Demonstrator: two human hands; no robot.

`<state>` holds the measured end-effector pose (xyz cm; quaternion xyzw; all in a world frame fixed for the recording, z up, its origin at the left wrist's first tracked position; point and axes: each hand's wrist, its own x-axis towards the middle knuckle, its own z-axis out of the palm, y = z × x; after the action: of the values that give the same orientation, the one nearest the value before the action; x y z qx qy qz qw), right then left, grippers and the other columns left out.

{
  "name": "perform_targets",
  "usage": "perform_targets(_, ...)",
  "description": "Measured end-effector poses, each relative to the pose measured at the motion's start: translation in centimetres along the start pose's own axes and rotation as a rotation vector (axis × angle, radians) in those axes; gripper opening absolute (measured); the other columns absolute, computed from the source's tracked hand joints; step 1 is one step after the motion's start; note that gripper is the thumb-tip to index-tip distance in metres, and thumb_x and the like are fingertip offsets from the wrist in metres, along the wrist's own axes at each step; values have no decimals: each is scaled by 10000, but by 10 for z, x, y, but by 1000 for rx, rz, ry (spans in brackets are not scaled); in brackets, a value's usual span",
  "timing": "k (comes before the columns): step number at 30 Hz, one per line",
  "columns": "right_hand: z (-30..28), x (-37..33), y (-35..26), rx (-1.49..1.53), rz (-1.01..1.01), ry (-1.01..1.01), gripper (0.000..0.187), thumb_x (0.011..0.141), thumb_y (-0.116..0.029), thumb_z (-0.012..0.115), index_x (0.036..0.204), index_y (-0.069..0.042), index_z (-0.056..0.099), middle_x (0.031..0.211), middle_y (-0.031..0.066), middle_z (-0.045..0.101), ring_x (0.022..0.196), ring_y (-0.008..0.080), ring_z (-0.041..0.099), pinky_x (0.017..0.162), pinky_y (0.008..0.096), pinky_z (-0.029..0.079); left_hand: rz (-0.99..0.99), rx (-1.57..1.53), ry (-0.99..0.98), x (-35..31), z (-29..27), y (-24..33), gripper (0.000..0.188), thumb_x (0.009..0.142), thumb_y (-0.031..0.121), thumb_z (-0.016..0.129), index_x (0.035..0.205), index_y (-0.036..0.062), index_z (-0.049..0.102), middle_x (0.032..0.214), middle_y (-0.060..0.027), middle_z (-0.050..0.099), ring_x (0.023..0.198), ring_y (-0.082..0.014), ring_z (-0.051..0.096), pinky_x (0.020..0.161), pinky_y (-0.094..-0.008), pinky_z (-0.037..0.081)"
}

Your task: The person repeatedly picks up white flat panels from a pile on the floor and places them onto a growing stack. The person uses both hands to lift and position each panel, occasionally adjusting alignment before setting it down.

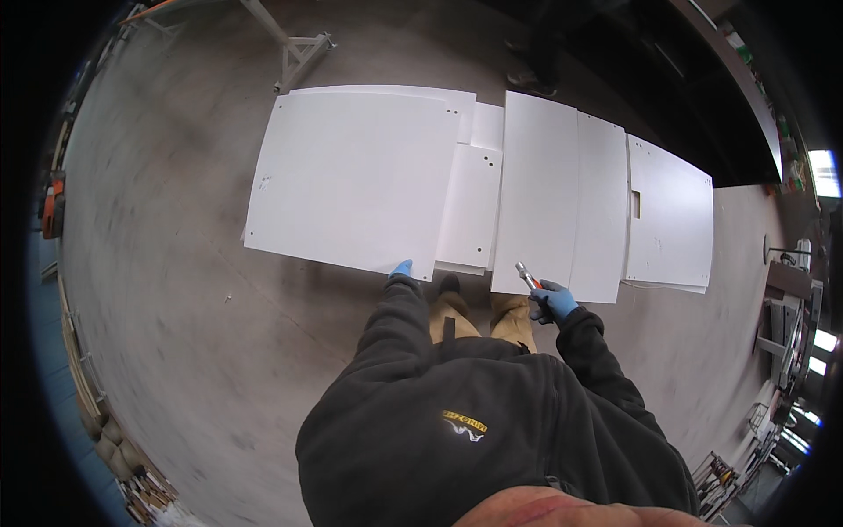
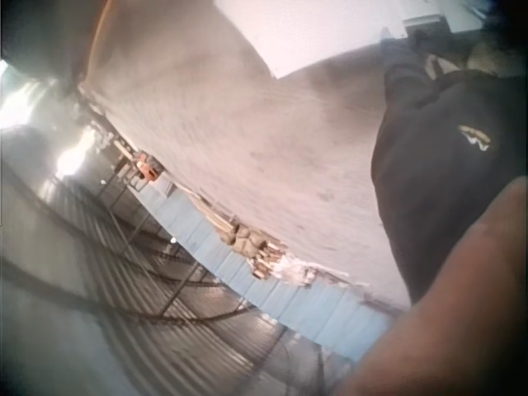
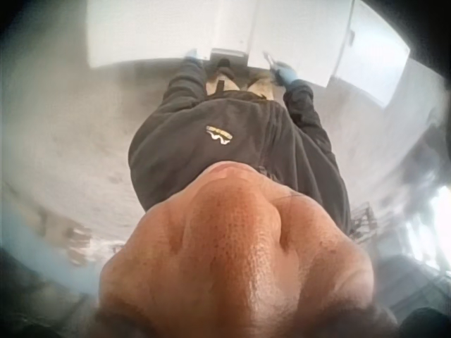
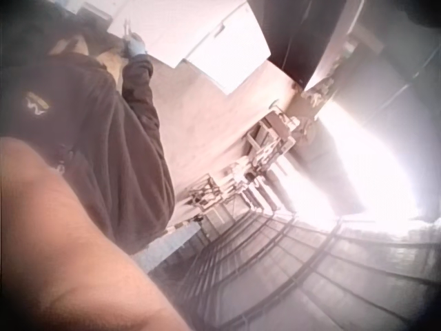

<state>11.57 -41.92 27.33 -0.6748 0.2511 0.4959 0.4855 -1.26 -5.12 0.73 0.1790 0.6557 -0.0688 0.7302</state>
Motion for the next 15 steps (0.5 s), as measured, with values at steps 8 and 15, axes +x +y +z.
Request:
perform_targets(8, 6, -11, -5, -55, 67, -36, 442, 907, -232, 679, 1283, -36, 555, 930, 76, 608, 578, 198, 676, 447, 285, 531, 10, 64, -8, -17, 16, -5, 417, 1001, 348, 573, 1342, 108, 557, 1341, -72, 607, 1221, -260, 575, 1080, -436, 441)
perform_targets(15, -13, -16, -13, -70, 44, -26, 499, 920, -233, 669, 1339, -5, 523, 984, 103, 632, 584, 208, 686, 460, 293, 544, -92, 322, 49, -22, 56, -6, 708, 949, 482, 605, 1509, 111, 380, 1471, -169, 467, 1279, -344, 499, 1081, -475, 417)
